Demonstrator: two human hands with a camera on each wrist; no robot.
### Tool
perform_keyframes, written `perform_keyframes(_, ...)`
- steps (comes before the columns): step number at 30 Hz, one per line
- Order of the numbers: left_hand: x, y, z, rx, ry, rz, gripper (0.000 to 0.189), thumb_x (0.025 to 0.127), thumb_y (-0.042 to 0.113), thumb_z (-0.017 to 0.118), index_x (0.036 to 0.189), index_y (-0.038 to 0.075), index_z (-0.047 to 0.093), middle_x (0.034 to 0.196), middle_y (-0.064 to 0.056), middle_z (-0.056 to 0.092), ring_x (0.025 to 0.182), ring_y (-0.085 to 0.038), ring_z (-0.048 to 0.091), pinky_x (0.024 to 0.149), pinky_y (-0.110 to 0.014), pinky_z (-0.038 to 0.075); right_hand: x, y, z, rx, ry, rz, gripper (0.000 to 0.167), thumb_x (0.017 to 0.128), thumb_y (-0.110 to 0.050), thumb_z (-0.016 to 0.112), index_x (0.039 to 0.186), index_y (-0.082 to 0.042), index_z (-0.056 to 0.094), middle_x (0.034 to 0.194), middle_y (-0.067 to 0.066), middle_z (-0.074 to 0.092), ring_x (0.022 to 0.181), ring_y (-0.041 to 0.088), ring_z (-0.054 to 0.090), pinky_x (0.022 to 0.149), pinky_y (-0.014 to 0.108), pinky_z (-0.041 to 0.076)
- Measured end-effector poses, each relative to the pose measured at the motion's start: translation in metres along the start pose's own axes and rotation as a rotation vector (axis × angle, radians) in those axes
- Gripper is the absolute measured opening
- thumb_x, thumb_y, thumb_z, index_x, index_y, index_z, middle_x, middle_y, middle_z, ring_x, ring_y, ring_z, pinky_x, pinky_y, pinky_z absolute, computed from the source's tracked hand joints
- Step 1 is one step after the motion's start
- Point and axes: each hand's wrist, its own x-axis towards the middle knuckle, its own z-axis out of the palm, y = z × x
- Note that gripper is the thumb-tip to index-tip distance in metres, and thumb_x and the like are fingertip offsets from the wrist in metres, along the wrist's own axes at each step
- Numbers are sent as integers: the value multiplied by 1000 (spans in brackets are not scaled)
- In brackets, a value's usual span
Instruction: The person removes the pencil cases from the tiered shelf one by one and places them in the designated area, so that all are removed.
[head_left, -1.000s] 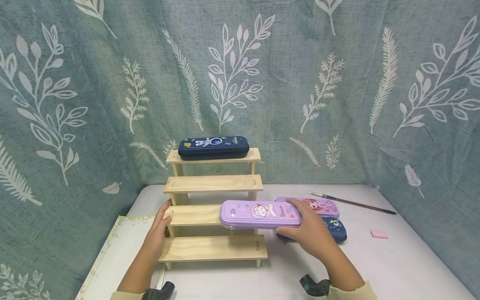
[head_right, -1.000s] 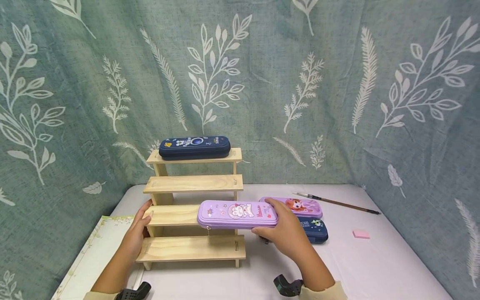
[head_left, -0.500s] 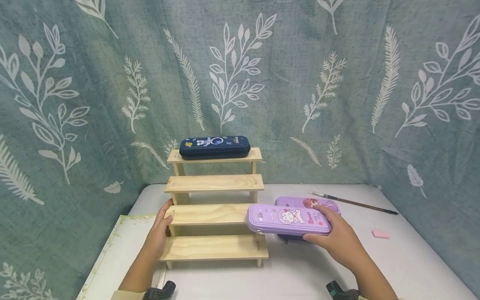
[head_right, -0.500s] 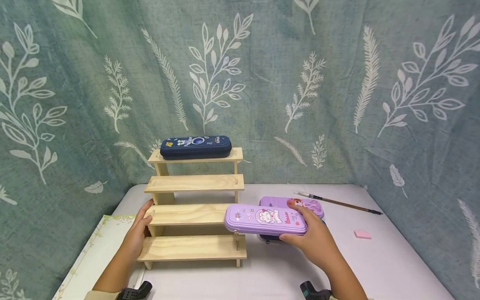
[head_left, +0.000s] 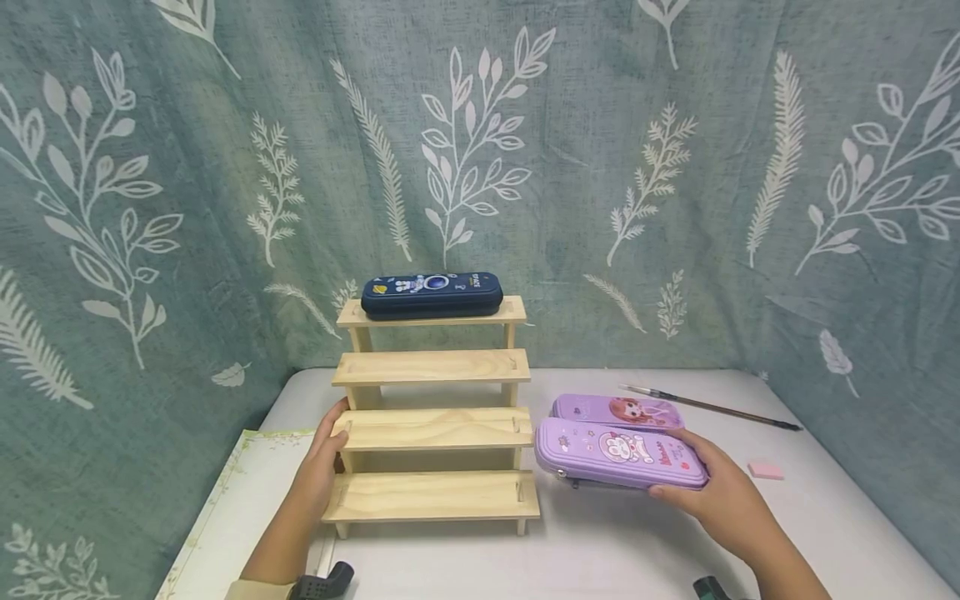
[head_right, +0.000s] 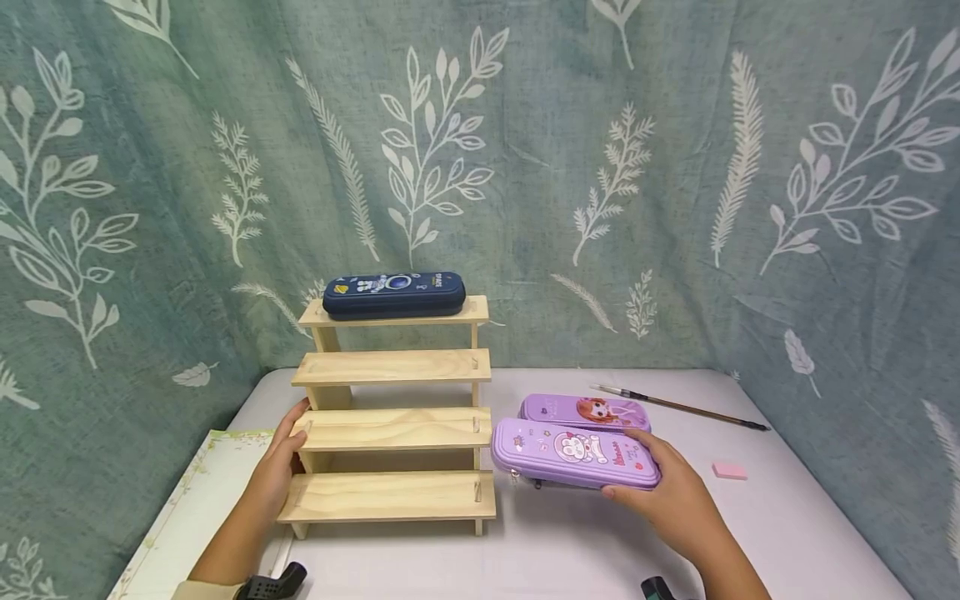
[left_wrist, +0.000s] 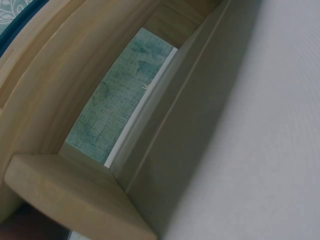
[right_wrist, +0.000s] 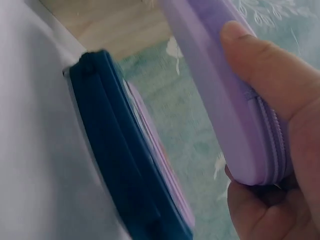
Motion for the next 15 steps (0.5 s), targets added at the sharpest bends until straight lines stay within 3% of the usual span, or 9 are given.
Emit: perform_keyframes(15,0,2,-1,15,-11,-6,55,115,27,28,168,26,17,176,-3,9,163,-32,-1,124,-71,-1,-16,38,0,-89,-29,42,106,75,-58,88,155,-4,44,148,36,51,131,58,52,96,70,46)
